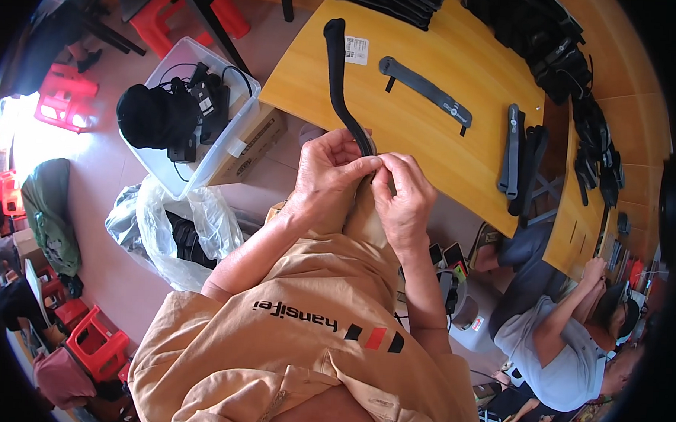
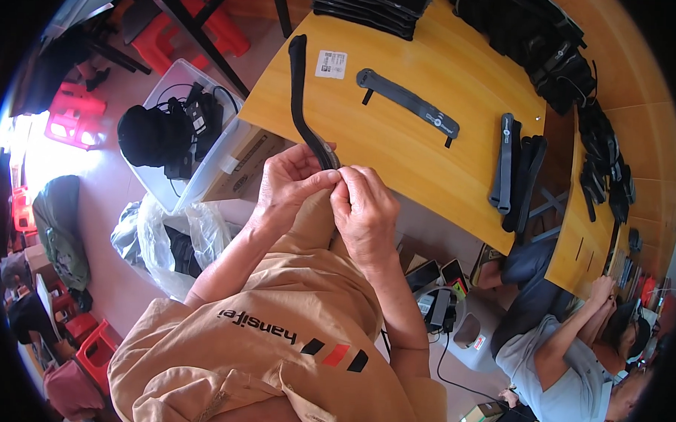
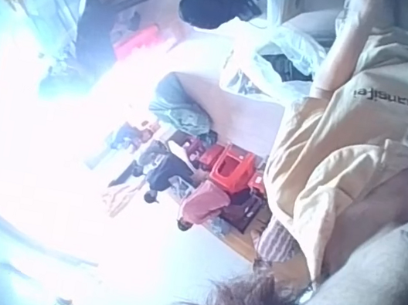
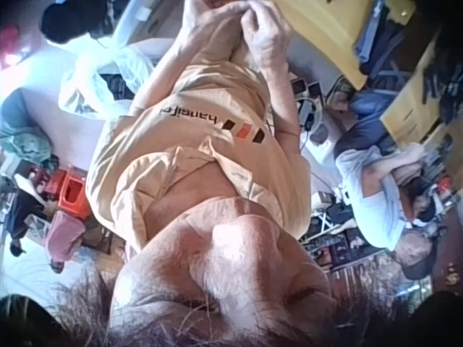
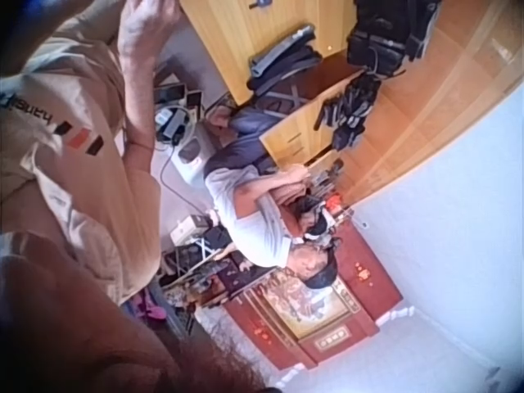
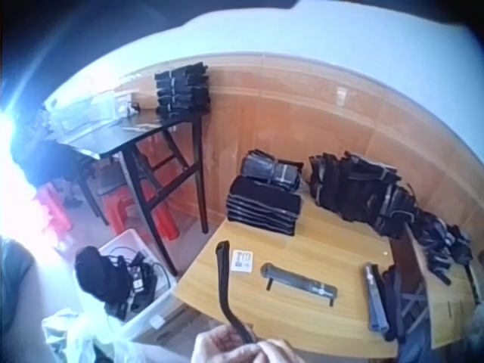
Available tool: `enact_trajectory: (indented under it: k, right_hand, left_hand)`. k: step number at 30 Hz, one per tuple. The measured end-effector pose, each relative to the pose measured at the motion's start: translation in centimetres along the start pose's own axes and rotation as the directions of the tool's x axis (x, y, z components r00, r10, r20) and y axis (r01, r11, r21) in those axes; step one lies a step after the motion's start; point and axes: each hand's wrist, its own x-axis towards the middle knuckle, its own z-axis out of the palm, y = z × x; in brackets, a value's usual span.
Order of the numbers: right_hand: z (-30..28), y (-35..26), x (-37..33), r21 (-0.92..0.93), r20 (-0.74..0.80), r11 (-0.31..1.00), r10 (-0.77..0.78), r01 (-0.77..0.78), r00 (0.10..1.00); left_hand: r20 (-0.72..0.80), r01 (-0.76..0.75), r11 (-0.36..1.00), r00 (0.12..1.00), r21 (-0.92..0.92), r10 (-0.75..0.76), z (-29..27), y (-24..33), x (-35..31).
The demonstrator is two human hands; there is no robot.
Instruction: Organizing and stacking black fabric straps on a wooden table.
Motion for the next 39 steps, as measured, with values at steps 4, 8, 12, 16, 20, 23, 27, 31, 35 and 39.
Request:
enact_trajectory:
  k: [4,8,12,16,20,23,27,31,35,39]
  right_hand:
    - [0.2,-0.2,0.2,-0.011,0.019,1.0,0.013,-0.013,1.0]
    - [-0.1,0.3,0.4,0.115,0.1,0.985,0.117,-0.129,0.988]
    - [0.0,1.7,0.0,0.335,0.245,0.869,0.292,-0.364,0.924]
    - [-0.3,0.3,0.4,0.331,0.217,0.884,0.27,-0.331,0.938]
    - [0.2,0.4,-0.1,0.237,0.139,0.964,0.092,-0.123,0.986]
    - [0.0,0.0,-0.1,0.479,0.187,0.826,0.235,-0.298,0.954]
    - [-0.2,1.0,-0.6,0.648,0.251,0.652,0.305,-0.394,0.919]
    - [-0.5,0.9,-0.5,0.594,0.255,0.704,0.294,-0.39,0.921]
    - [-0.3,0.1,-0.4,0.429,0.184,0.841,0.278,-0.331,0.943]
    - [-0.3,-0.2,-0.3,0.255,0.09,0.952,0.151,-0.169,0.984]
  left_hand:
    - [0.045,0.025,0.999,0.999,-0.033,-0.024,-0.4,0.0,0.1]
    - [0.056,0.013,0.999,0.998,0.044,-0.016,-0.8,-0.2,0.2]
    - [0.07,0.0,0.997,0.998,0.072,-0.005,-0.8,-0.1,-0.1]
    - [0.067,0.059,0.996,0.996,0.061,-0.063,-1.0,0.5,-0.1]
    - [0.07,0.05,0.99,0.996,0.128,-0.06,-1.4,1.1,0.2]
    - [0.068,0.089,0.995,0.993,0.049,-0.092,-1.5,1.3,0.1]
    - [0.129,0.129,0.992,0.983,0.012,-0.13,-1.5,1.2,0.1]
    - [0.159,0.154,0.988,0.975,0.02,-0.155,-1.6,0.8,0.0]
    - [0.152,0.111,0.993,0.982,0.031,-0.115,-1.4,0.5,-0.1]
    - [0.172,0.034,0.992,0.984,0.125,-0.055,-1.0,1.1,-0.2]
